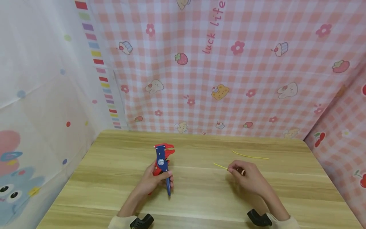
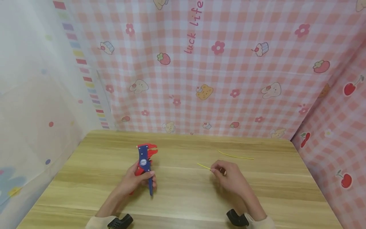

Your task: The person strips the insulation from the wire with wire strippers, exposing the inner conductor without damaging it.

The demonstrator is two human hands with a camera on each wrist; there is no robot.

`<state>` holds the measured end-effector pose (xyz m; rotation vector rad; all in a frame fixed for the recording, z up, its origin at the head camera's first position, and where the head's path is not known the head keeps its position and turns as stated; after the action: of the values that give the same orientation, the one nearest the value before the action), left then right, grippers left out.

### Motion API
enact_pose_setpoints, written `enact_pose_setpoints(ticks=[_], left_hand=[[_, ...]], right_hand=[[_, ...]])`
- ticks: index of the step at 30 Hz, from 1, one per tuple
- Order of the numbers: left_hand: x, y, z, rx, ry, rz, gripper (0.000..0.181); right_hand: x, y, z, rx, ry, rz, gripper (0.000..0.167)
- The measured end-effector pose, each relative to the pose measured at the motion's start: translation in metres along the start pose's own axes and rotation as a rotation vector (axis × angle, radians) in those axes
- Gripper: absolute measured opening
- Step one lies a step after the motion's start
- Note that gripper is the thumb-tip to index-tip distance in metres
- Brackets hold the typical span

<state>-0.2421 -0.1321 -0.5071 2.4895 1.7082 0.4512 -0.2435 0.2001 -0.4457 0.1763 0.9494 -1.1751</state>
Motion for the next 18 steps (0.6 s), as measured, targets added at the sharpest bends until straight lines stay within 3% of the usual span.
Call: enact_pose_setpoints(ticks=[10, 18], left_hand=[[0.013, 0.0, -0.008, 0.019, -0.019, 0.047, 0.07], [0.022, 0.0, -0.01, 0.0, -0.032, 0.056, 0.066]], right_hand=[[-0.004, -0.009, 0.008, -0.008, -0.025, -0.008, 0.012], [-0.007, -0.02, 0.015, 0.002, -0.045, 0.006, 0.011]])
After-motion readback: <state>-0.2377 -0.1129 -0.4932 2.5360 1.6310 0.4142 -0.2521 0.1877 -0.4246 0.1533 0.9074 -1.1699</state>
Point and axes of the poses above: each hand's wrist, its own y-axis away from the middle knuckle, its own x-axis out of the palm, z = x × y, the point moved 7 cm from there along -y, towards the middle knuckle, and after that the axes turned 7 degrees about -x, right-handed, at the moved point
